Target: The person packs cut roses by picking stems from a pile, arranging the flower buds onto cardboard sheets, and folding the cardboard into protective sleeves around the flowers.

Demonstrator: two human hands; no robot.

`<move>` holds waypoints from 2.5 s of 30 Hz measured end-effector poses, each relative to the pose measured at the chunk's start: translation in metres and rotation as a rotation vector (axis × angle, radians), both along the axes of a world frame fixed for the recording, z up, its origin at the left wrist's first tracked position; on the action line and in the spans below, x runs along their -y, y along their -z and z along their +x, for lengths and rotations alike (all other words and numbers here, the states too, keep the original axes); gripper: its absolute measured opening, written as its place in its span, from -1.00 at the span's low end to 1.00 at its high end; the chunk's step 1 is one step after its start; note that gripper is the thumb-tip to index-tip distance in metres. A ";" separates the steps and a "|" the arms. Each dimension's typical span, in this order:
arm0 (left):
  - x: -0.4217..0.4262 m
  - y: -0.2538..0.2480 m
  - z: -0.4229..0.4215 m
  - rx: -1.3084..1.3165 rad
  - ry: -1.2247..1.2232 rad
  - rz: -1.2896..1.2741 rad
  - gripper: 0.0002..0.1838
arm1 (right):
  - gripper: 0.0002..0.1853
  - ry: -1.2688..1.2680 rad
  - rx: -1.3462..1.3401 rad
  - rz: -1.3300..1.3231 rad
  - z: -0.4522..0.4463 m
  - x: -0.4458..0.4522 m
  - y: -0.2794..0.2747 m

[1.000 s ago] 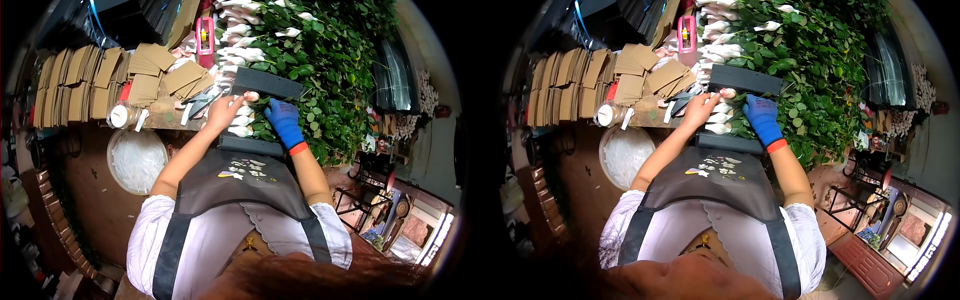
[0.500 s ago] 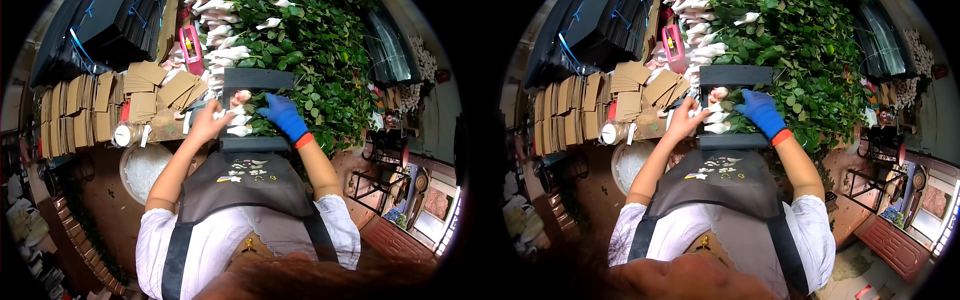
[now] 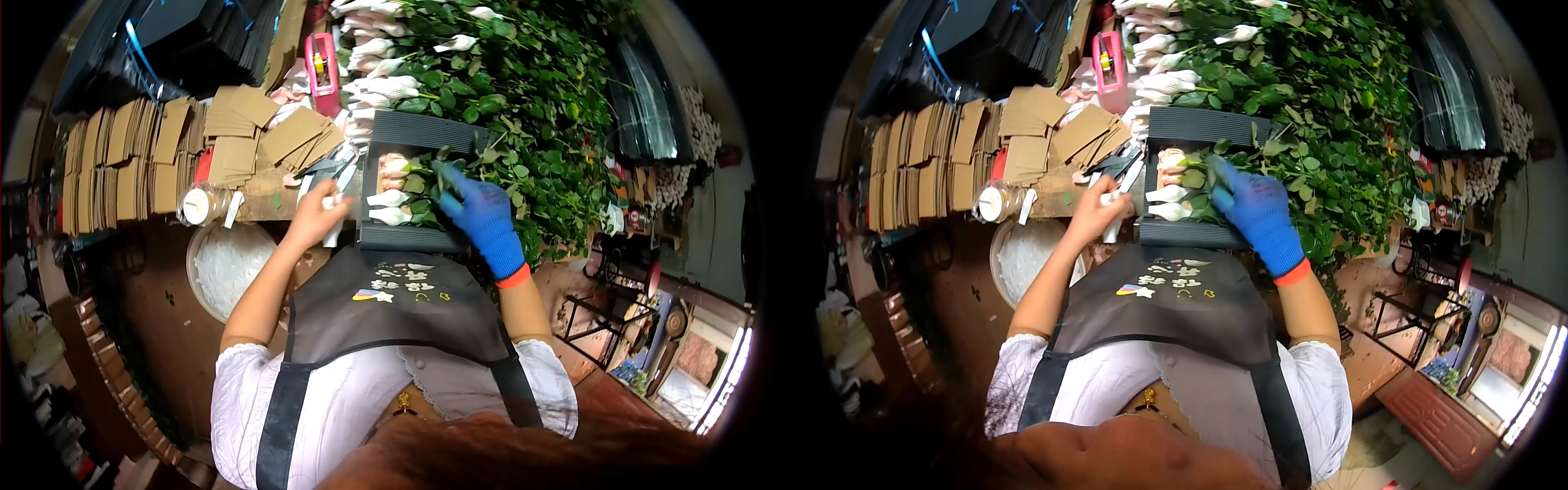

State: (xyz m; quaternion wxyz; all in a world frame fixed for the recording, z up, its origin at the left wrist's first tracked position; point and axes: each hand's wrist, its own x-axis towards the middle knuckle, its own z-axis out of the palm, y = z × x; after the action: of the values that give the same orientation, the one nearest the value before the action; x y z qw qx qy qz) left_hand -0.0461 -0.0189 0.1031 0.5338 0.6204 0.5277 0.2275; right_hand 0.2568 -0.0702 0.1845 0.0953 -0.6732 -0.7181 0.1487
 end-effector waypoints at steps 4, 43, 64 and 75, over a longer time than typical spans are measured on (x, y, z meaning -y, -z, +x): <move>-0.006 0.009 0.033 -0.189 0.204 0.070 -0.59 | -0.68 -0.225 0.226 -0.154 -0.020 -0.004 0.033; 0.034 0.042 -0.146 -0.598 -0.053 -0.045 -0.66 | -0.69 -0.436 0.323 -0.535 -0.034 -0.028 0.018; -0.026 0.027 0.024 -0.061 0.475 0.229 0.03 | -0.79 -0.584 0.392 -0.446 -0.050 -0.029 0.029; -0.012 0.034 0.049 -0.053 0.412 0.213 0.24 | -0.69 -0.240 0.119 -0.236 -0.032 -0.011 0.009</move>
State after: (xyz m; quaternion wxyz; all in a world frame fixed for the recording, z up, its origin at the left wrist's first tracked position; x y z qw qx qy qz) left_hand 0.0026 -0.0066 0.0695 0.4865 0.7734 0.3770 0.1517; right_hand 0.2253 -0.0593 0.1756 -0.0456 -0.5968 -0.7751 0.2022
